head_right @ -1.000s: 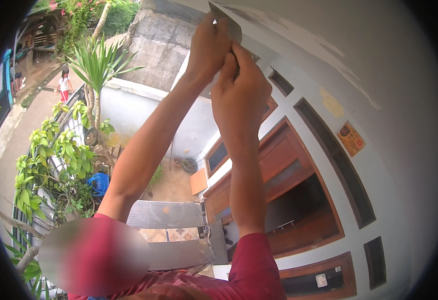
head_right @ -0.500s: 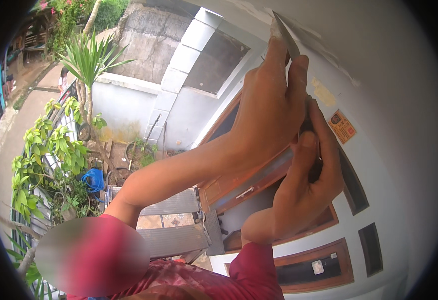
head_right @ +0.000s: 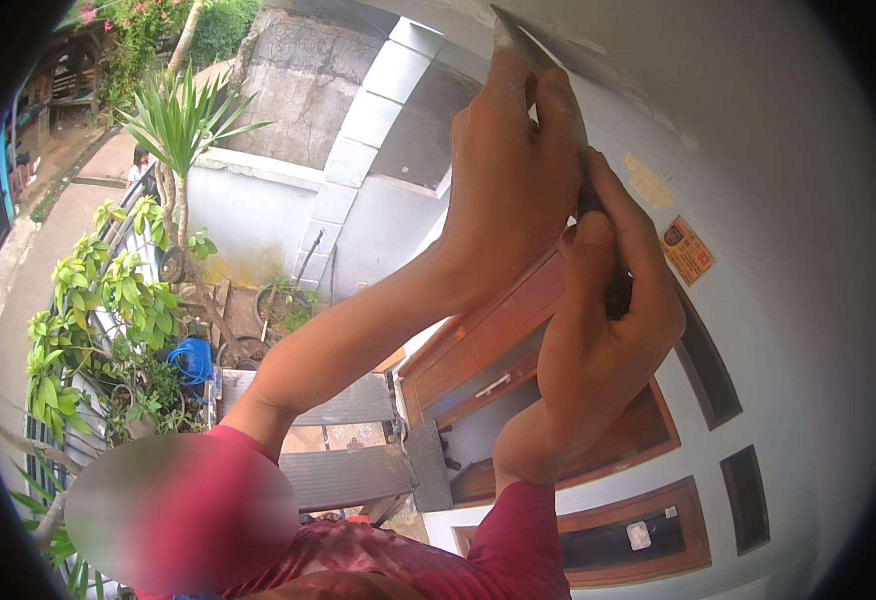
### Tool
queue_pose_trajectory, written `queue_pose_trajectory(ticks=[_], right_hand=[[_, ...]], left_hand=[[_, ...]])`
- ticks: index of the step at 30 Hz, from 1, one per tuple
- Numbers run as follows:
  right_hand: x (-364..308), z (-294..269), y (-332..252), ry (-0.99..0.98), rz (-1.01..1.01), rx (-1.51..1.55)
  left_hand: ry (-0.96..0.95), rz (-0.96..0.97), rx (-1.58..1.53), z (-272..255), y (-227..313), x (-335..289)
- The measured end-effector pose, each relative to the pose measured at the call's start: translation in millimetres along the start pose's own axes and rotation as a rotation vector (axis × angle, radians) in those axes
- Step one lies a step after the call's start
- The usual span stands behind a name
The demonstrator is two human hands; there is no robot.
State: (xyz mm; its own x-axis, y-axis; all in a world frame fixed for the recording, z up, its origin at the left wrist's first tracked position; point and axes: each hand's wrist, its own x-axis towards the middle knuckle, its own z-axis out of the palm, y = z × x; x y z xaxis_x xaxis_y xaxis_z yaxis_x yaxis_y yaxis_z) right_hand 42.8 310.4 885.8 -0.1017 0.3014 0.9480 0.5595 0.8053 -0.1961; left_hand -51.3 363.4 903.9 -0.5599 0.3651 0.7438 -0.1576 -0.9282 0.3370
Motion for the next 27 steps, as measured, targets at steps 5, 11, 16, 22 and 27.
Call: queue_pose_trajectory(ticks=[5, 11, 16, 22, 27], right_hand=[[2.0, 5.5, 2.2, 0.006, -0.029, -0.021], [7.7, 9.4, 14.3, 0.023, -0.061, 0.056], [11.7, 47.4, 20.6, -0.015, -0.227, 0.025], [-29.2, 5.0, 12.8, 0.081, -0.004, -0.035], [-6.0, 8.6, 20.4, 0.005, -0.046, -0.011]], left_hand=[[0.056, 0.072, 0.121, 1.1, -6.7, 3.2], [0.059, 0.039, 0.052, -1.8, -14.5, 4.5], [0.028, 0.03, 0.211, -35.7, -13.4, 24.2], [-0.16, 0.155, 0.11, -13.2, -7.1, -13.1], [-0.139, 0.021, 0.035, -14.3, -11.1, 3.7]])
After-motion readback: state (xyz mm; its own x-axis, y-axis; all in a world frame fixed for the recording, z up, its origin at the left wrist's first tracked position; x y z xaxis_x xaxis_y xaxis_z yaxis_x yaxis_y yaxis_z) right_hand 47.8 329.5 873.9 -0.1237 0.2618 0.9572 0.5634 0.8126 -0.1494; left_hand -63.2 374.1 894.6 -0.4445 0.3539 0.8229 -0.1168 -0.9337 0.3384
